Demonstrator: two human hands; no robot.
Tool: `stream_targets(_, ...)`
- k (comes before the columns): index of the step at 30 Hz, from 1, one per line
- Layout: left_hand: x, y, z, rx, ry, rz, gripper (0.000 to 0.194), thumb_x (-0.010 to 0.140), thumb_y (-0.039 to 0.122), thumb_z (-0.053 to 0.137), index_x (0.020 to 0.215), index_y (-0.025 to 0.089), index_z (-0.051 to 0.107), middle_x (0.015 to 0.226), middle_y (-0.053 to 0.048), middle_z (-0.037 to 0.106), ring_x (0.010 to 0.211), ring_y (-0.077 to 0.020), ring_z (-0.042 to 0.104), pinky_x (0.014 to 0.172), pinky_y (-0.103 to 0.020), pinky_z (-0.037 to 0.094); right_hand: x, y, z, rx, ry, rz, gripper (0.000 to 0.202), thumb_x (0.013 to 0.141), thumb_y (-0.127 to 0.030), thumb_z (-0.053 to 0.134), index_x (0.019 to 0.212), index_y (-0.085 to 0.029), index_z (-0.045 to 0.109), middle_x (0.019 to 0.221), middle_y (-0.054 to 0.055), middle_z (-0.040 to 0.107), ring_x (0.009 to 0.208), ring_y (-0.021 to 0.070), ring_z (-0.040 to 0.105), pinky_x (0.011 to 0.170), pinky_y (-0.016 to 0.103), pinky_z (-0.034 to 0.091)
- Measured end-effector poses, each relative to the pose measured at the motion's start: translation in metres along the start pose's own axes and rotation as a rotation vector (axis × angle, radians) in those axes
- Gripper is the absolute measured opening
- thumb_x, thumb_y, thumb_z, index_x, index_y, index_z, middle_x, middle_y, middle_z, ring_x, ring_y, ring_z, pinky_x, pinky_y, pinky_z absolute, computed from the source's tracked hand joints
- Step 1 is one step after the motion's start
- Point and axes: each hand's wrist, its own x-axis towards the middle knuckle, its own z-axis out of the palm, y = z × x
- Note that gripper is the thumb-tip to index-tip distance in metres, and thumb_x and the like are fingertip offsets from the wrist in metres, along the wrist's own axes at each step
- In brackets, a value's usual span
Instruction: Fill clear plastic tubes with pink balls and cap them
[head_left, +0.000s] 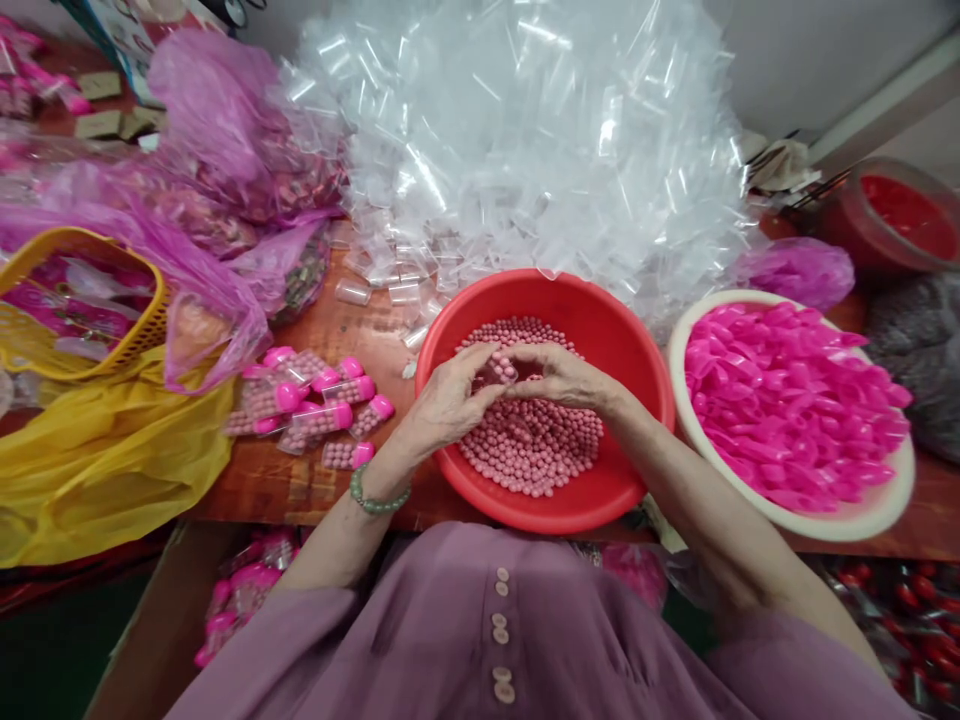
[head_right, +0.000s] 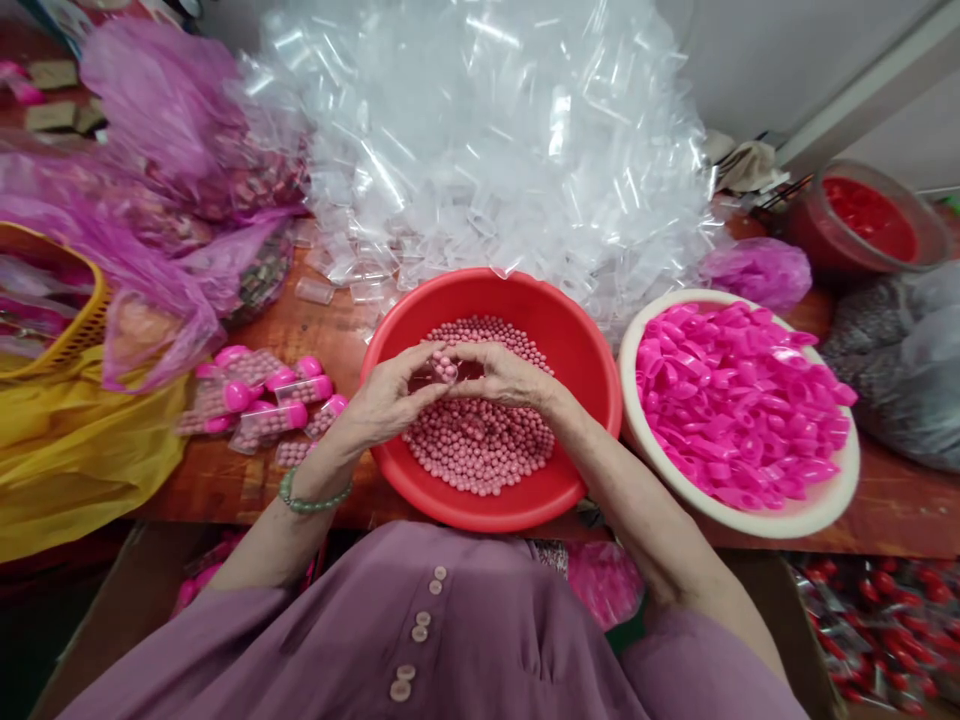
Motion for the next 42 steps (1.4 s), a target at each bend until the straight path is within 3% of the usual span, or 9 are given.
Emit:
stream_targets(5, 0.002, 0.006, -0.001, -0.180, 0.051, -0.036, 0.021, 0.083, 0.029, 0.068, 0.098, 0.015, 0.074, 0.121, -0.012, 0.068, 0.125, -0.0260, 0.058, 0.111, -0.042, 0.041, -0.012, -0.010, 0.007, -0.084, 0.072, 0.011, 0.026, 0.087, -0.038, 0.063, 0.084, -0.013, 0.067, 0.077, 0.000, 0.062, 0.077, 0.0139, 0.057, 0.074, 0.026, 0.046)
stream_targets(8, 0.001, 0.017, -0.004, -0.369, 0.055, -0.057, 0.024, 0.082, 0.030, 0.069, 0.100, 0.014, 0.071, 0.123, -0.013, 0.067, 0.117, -0.0241, 0.062, 0.103, -0.039, 0.048, -0.022, -0.019, 0.007, -0.151, 0.183, 0.010, 0.025, 0.090, -0.039, 0.062, 0.091, -0.015, 0.071, 0.076, -0.001, 0.065, 0.071, 0.0124, 0.057, 0.066, 0.023, 0.043)
stream_targets(12, 0.004, 0.025, -0.006, -0.391, -0.049, -0.031, 0.019, 0.087, 0.027, 0.063, 0.101, 0.015, 0.064, 0.098, -0.006, 0.068, 0.092, -0.0150, 0.064, 0.084, -0.028, 0.052, -0.038, -0.024, 0.004, -0.311, 0.292, -0.077, 0.023, 0.089, -0.036, 0.066, 0.105, -0.020, 0.071, 0.093, 0.002, 0.072, 0.082, 0.0140, 0.062, 0.072, 0.025, 0.046)
stream_targets(15, 0.010, 0.024, -0.006, -0.421, -0.081, -0.029, 0.017, 0.087, 0.028, 0.063, 0.098, 0.015, 0.059, 0.092, -0.004, 0.065, 0.086, -0.0128, 0.061, 0.083, -0.027, 0.050, -0.046, -0.025, 0.001, -0.361, 0.344, -0.067, 0.027, 0.087, -0.037, 0.069, 0.108, -0.020, 0.068, 0.095, 0.003, 0.071, 0.079, 0.0132, 0.062, 0.072, 0.026, 0.047)
stream_targets(20, 0.014, 0.025, -0.004, -0.435, -0.141, -0.036, 0.018, 0.086, 0.028, 0.065, 0.098, 0.015, 0.060, 0.091, -0.003, 0.062, 0.084, -0.0123, 0.059, 0.083, -0.027, 0.048, -0.049, -0.034, 0.002, -0.257, 0.438, -0.037, 0.034, 0.082, -0.038, 0.074, 0.106, -0.019, 0.060, 0.088, 0.001, 0.064, 0.066, 0.0101, 0.057, 0.062, 0.025, 0.045)
stream_targets(27, 0.015, 0.032, 0.000, -0.492, -0.170, -0.065, 0.026, 0.084, 0.034, 0.067, 0.100, 0.014, 0.064, 0.091, -0.005, 0.063, 0.087, -0.0151, 0.058, 0.083, -0.029, 0.047, -0.042, -0.041, -0.001, -0.229, 0.374, -0.140, 0.038, 0.082, -0.037, 0.074, 0.114, -0.022, 0.058, 0.100, 0.004, 0.062, 0.073, 0.0111, 0.058, 0.065, 0.026, 0.049)
stream_targets(33, 0.015, 0.031, 0.003, -0.426, -0.232, -0.072, 0.024, 0.084, 0.037, 0.066, 0.090, 0.015, 0.060, 0.075, 0.002, 0.048, 0.070, -0.0102, 0.044, 0.065, -0.024, 0.040, -0.039, -0.043, -0.002, -0.346, 0.354, -0.240, 0.023, 0.085, -0.037, 0.071, 0.103, -0.023, 0.066, 0.088, 0.002, 0.058, 0.072, 0.0119, 0.053, 0.067, 0.027, 0.046)
stream_targets(36, 0.015, 0.032, 0.003, -0.428, -0.271, -0.071, 0.022, 0.085, 0.035, 0.066, 0.085, 0.015, 0.057, 0.074, 0.003, 0.045, 0.069, -0.0092, 0.042, 0.064, -0.023, 0.037, -0.040, -0.041, -0.003, -0.361, 0.340, -0.235, 0.020, 0.085, -0.036, 0.072, 0.094, -0.020, 0.065, 0.084, 0.000, 0.056, 0.070, 0.0112, 0.052, 0.067, 0.026, 0.044)
stream_targets(42, 0.017, 0.031, 0.005, -0.565, -0.263, -0.171, 0.026, 0.078, 0.034, 0.073, 0.089, 0.014, 0.061, 0.080, 0.001, 0.053, 0.074, -0.0096, 0.049, 0.069, -0.023, 0.043, -0.047, -0.042, -0.002, -0.352, 0.323, -0.127, 0.028, 0.086, -0.041, 0.069, 0.074, -0.019, 0.055, 0.071, -0.001, 0.054, 0.065, 0.0111, 0.050, 0.061, 0.024, 0.042)
